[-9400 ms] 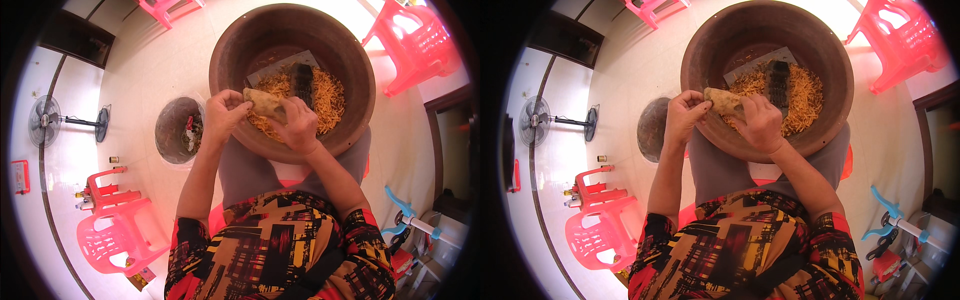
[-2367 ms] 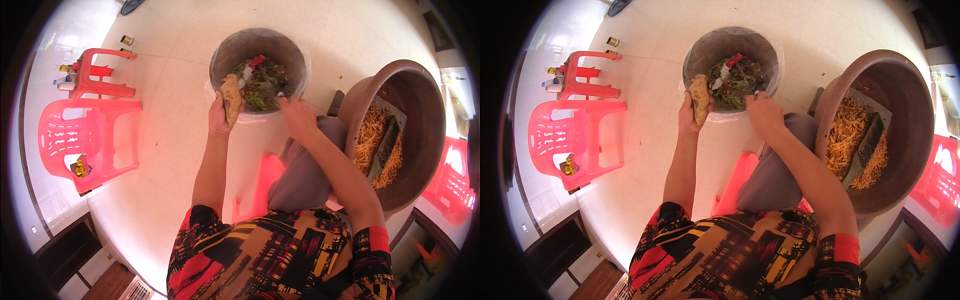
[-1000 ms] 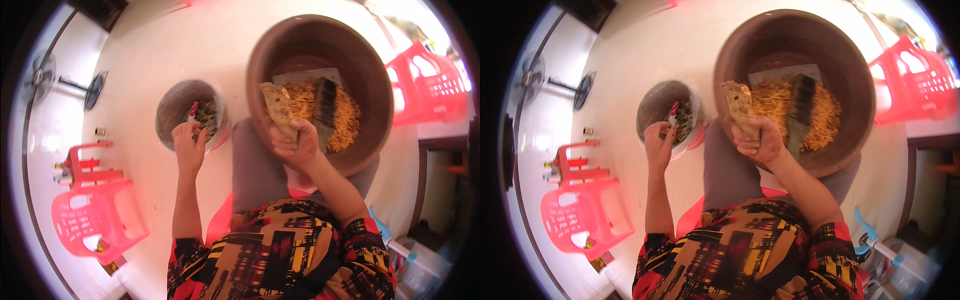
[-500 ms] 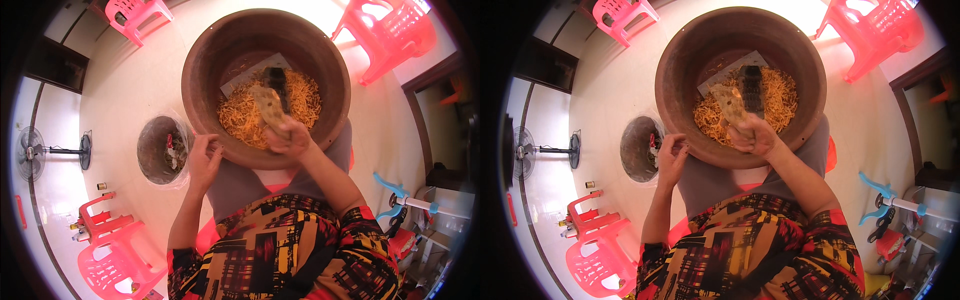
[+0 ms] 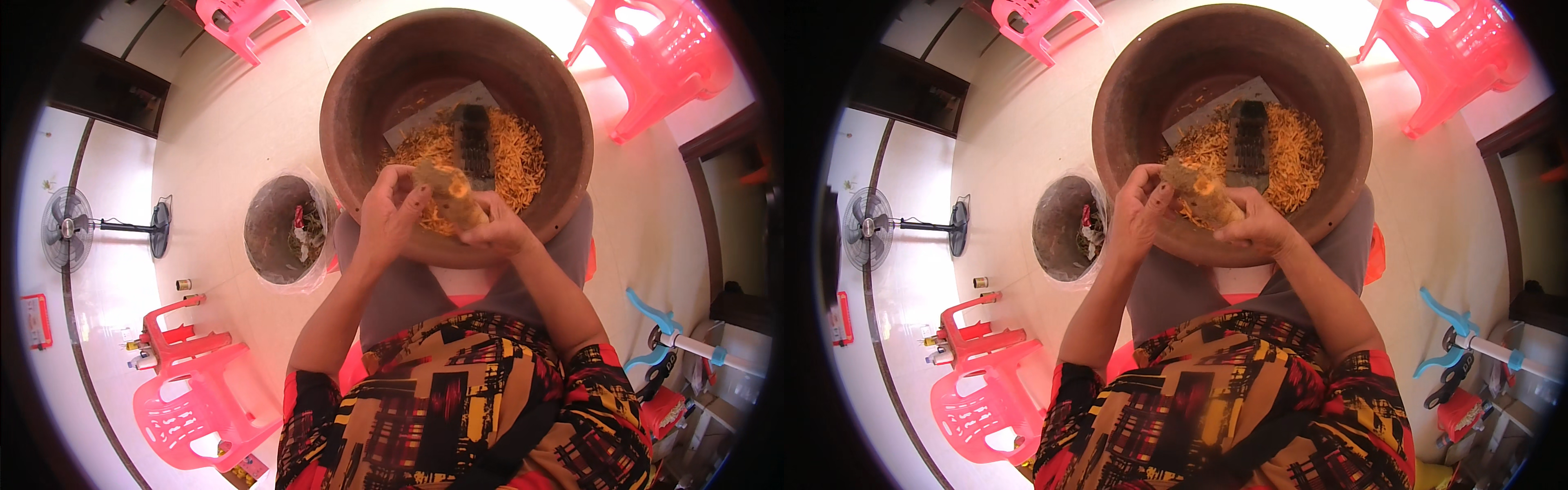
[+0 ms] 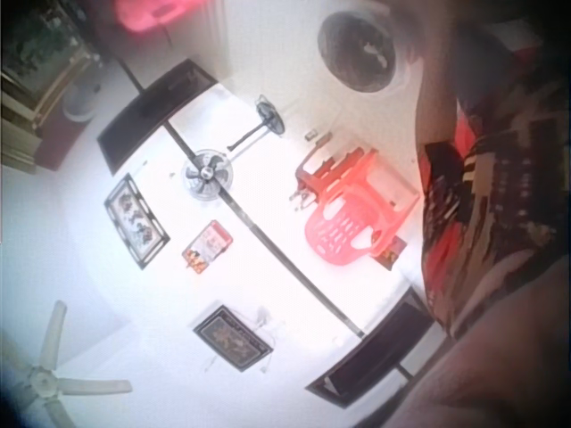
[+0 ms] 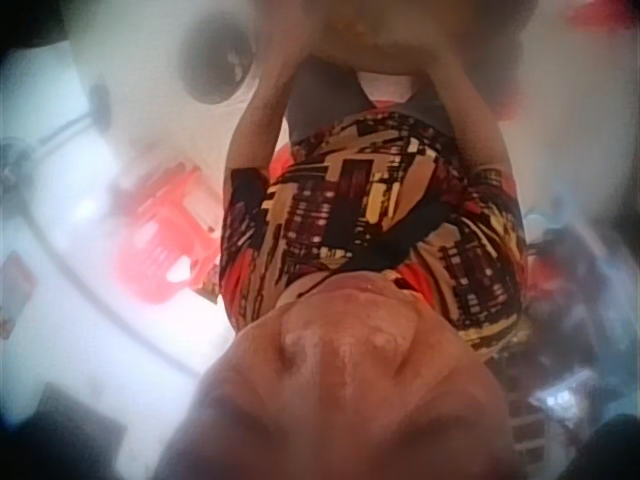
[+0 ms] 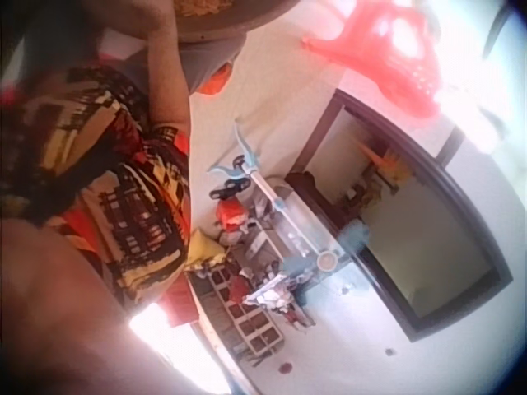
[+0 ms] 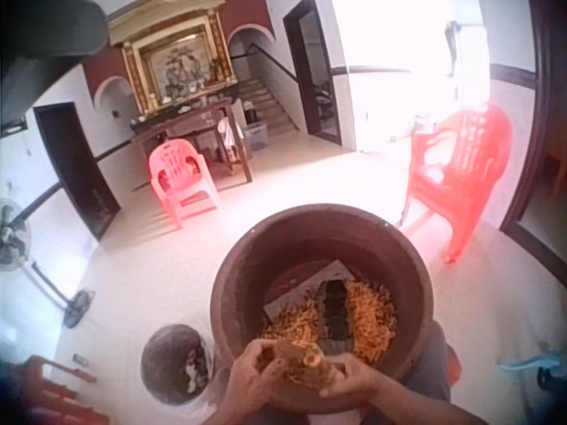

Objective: The person uses a grater to shred pieces of a root vegetable inside a large tub and periodically peels the skin off a vegetable using a small knife over a trash bin.

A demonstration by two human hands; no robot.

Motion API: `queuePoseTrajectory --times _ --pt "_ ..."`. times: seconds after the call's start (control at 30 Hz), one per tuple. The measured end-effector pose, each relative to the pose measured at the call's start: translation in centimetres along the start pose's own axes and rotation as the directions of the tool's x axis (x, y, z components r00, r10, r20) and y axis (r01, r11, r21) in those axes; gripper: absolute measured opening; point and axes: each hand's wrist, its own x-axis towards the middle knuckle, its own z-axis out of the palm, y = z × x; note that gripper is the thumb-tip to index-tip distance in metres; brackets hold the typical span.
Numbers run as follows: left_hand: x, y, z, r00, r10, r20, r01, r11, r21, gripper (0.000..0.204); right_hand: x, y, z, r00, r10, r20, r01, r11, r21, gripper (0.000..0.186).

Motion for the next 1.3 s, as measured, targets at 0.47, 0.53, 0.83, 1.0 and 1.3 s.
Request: queuePoseTrajectory --times 0.47,0.53,0.83,1.0,1.3 --pt "-0.1 -1.2 -1.9 0.990 -0.013 0.141 0.017 1.000 -0.025 0.035 0.3 2.4 -1.8 0.998 0.015 0.058 -0.017 0.999 0.037 0.058" --pt "-0.1 -1.5 -2.1 0.989 -0.033 0.147 0.036 0.999 -0.020 0.033 0.2 2.5 -1.7 0.998 0.025 0.051 -0.027 0.999 0.037 0.057" --pt "-0.1 -2.4 -2.3 0.999 0.015 0.039 -0.026 0.953 0.302 0.009 0.0 3.4 -2.8 0.997 0.050 0.058 -0.055 0.995 0.083 0.057" --pt "-0.4 -2.4 -2.1 0.992 0.117 0.051 -0.128 0.935 0.330 0.006 -0.2 2.8 -2.4 0.994 0.090 0.058 -0.095 0.991 0.096 0.054" --pt "-0.8 -2.4 -1.2 0.964 0.208 -0.164 -0.126 0.906 0.405 0.006 0.2 5.1 -0.7 0.990 0.110 0.090 -0.133 0.943 0.305 0.040"
